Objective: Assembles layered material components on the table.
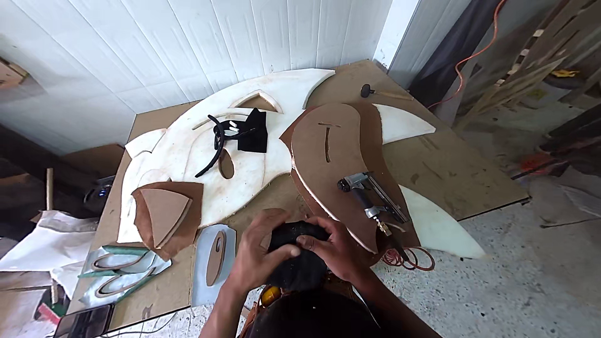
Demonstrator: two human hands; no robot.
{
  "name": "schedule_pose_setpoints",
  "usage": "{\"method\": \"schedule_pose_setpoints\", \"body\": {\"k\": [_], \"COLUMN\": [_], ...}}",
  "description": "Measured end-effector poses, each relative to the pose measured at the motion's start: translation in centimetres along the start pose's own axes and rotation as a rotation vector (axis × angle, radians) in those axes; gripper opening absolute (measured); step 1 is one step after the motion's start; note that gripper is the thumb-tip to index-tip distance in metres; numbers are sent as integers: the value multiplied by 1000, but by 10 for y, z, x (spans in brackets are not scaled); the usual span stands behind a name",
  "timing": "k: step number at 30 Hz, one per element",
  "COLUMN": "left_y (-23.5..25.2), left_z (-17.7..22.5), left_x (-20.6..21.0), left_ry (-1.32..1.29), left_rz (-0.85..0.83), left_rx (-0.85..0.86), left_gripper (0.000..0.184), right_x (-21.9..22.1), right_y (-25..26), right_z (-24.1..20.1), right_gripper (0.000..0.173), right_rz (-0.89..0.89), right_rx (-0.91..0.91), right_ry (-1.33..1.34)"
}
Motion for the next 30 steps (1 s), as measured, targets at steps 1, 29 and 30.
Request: {"method": "schedule_pose_setpoints", "body": {"k": [1,29,30], "left_y": [-1,-52,-53], "left_z": [4,9,6], "left_x": [3,-7,-8], "left_ry": [37,-42,-83], "left_rz": [5,153,162], "left_rx": [4,-275,-311], "left_gripper": [40,13,15], "right_x": [2,26,27], "right_y": [-4,-45,-46], "right_z": [-1,2,1], "right_gripper": [31,25,24], "right_rz": [-3,-151,-155], "right_rx": [-7,46,36], "right_ry": [28,158,176]}}
Point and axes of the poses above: each hand's wrist, its own y-axis towards the middle knuckle, its own x-axis out of the palm, z = x × y, the point moved 6 cm from there along y, towards the middle knuckle, and after that the axes turned 14 degrees about z, right-handed, at the moved point
